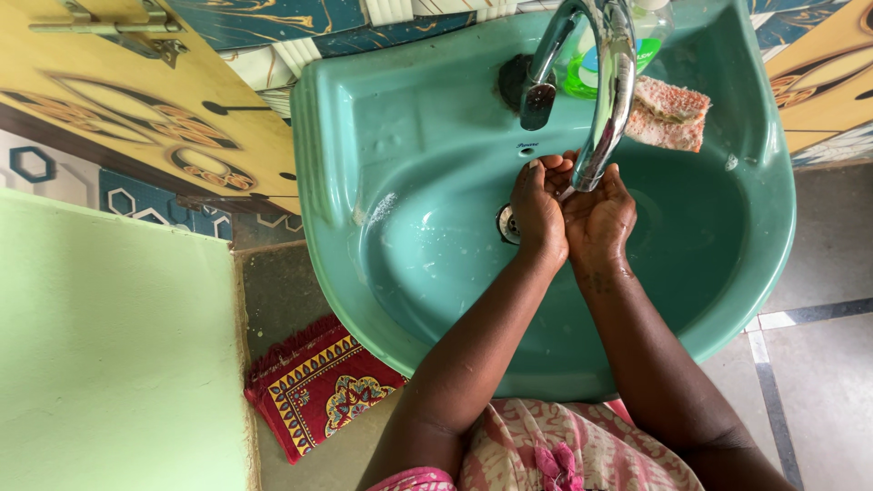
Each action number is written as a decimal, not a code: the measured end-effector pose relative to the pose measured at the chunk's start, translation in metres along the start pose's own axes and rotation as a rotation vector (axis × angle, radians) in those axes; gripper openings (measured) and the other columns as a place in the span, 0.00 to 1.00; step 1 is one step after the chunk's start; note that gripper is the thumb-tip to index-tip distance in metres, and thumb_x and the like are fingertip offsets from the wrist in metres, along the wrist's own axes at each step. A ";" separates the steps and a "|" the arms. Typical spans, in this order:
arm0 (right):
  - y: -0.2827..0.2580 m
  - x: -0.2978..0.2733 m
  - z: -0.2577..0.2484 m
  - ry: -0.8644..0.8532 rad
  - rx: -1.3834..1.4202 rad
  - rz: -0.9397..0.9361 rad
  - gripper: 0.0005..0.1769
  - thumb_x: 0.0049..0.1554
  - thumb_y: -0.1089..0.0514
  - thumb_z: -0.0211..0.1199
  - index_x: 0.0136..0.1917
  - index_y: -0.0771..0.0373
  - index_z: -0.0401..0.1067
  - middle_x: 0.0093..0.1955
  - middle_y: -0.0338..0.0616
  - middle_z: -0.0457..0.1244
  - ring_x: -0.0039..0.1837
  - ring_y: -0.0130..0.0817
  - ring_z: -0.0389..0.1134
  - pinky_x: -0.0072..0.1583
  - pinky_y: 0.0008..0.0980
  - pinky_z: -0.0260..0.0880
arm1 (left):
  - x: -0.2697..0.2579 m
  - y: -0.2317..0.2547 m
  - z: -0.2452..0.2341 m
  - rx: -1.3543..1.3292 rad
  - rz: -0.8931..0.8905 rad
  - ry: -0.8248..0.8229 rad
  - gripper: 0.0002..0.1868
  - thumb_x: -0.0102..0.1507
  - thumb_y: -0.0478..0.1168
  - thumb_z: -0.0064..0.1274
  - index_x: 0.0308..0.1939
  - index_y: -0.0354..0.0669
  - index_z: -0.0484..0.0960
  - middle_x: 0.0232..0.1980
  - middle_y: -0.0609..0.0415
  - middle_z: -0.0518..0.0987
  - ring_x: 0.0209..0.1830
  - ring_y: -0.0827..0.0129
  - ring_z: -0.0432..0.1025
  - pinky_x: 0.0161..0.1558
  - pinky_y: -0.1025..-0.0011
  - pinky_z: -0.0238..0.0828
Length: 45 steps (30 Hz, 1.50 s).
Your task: The person scrubs a teal bathroom sink basin with a soapy sponge, then rinses the sponge and their hands under running water from the faucet. The person repeatedly wets and scrubs the basin and faucet area.
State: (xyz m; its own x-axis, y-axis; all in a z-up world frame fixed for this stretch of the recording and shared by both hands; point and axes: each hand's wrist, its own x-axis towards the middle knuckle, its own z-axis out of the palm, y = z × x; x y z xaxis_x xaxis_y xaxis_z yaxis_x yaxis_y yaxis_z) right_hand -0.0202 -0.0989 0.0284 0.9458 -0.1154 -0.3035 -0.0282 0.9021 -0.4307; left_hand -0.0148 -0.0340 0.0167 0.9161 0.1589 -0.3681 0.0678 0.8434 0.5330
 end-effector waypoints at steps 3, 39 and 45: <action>0.011 0.010 -0.001 -0.026 -0.017 -0.013 0.23 0.69 0.51 0.41 0.53 0.73 0.68 0.51 0.60 0.65 0.56 0.50 0.68 0.64 0.49 0.71 | 0.012 0.002 -0.004 -0.034 0.052 -0.009 0.15 0.75 0.42 0.34 0.44 0.37 0.74 0.41 0.49 0.77 0.40 0.66 0.72 0.49 0.65 0.73; 0.069 0.025 0.061 -0.189 -0.214 0.244 0.17 0.68 0.52 0.51 0.58 0.68 0.71 0.50 0.51 0.67 0.52 0.41 0.70 0.59 0.39 0.72 | 0.038 0.063 -0.029 -0.010 0.264 0.112 0.19 0.75 0.44 0.34 0.49 0.33 0.77 0.43 0.49 0.76 0.42 0.64 0.73 0.49 0.65 0.73; 0.029 0.008 0.019 -0.070 -0.163 0.110 0.17 0.69 0.50 0.47 0.54 0.67 0.68 0.54 0.51 0.66 0.55 0.43 0.70 0.61 0.43 0.73 | 0.010 0.023 -0.016 -0.058 0.121 0.037 0.16 0.75 0.42 0.35 0.47 0.35 0.75 0.44 0.49 0.77 0.43 0.65 0.73 0.51 0.64 0.74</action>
State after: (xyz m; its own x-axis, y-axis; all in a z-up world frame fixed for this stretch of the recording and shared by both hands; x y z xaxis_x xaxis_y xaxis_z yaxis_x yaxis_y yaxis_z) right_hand -0.0077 -0.0657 0.0297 0.9543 0.0142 -0.2985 -0.1788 0.8276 -0.5321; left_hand -0.0106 -0.0052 0.0129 0.9010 0.2792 -0.3321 -0.0665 0.8452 0.5303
